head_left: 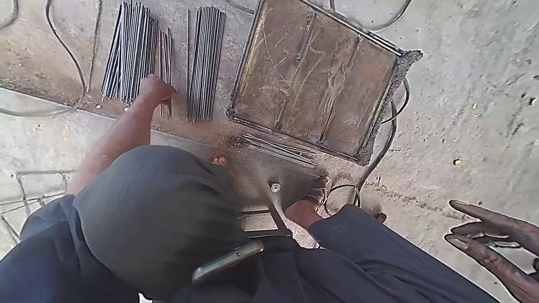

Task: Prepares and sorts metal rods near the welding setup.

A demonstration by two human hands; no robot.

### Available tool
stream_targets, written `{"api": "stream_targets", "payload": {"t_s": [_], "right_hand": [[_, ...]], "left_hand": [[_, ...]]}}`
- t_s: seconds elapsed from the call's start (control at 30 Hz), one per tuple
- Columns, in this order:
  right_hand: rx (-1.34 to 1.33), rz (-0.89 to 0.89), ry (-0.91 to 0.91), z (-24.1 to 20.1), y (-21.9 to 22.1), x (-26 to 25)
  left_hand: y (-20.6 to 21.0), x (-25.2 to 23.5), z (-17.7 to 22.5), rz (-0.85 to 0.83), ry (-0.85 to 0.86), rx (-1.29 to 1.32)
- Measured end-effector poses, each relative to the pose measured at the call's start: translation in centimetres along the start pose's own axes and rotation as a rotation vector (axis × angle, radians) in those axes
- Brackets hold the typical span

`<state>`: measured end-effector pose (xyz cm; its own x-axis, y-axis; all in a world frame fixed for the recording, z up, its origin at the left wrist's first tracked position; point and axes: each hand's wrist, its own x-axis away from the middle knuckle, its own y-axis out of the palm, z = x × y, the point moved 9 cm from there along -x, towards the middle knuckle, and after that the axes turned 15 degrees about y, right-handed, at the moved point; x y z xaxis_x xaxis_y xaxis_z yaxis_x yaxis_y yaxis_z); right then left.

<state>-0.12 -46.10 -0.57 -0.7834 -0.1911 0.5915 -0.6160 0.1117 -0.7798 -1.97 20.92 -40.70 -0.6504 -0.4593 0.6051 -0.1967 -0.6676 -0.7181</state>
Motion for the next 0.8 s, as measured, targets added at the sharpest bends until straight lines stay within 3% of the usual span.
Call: {"api": "stream_targets", "payload": {"t_s": [0.13,0.23,0.37,0.47,0.57,0.67,0.8], "right_hand": [[-0.013,-0.016,-0.069,0.0,0.5,0.0],[-0.017,0.067,-0.235,-0.4,1.2,-1.0],[0.161,0.347,-0.422,-8.5,-3.0,-2.0],[-0.062,0.395,-0.546,-16.2,-7.6,-4.2],[-0.374,0.246,-0.556,-22.2,-9.8,-6.8],[-0.666,0.263,-0.643,-24.6,-10.4,-7.2],[-0.718,0.366,-0.565,-22.9,-8.6,-8.1]], "left_hand": [[-0.9,2.3,-0.8,-0.057,0.032,0.421],[-4.6,5.8,1.6,-0.018,0.229,0.516],[-12.5,14.8,13.5,0.066,0.674,0.648],[-15.2,23.3,23.8,0.037,1.083,0.613],[-14.1,30.7,32.1,0.071,1.361,0.515],[-9.4,33.2,37.3,0.017,1.555,0.524],[-3.3,30.6,39.2,0.039,1.499,0.459]]}}
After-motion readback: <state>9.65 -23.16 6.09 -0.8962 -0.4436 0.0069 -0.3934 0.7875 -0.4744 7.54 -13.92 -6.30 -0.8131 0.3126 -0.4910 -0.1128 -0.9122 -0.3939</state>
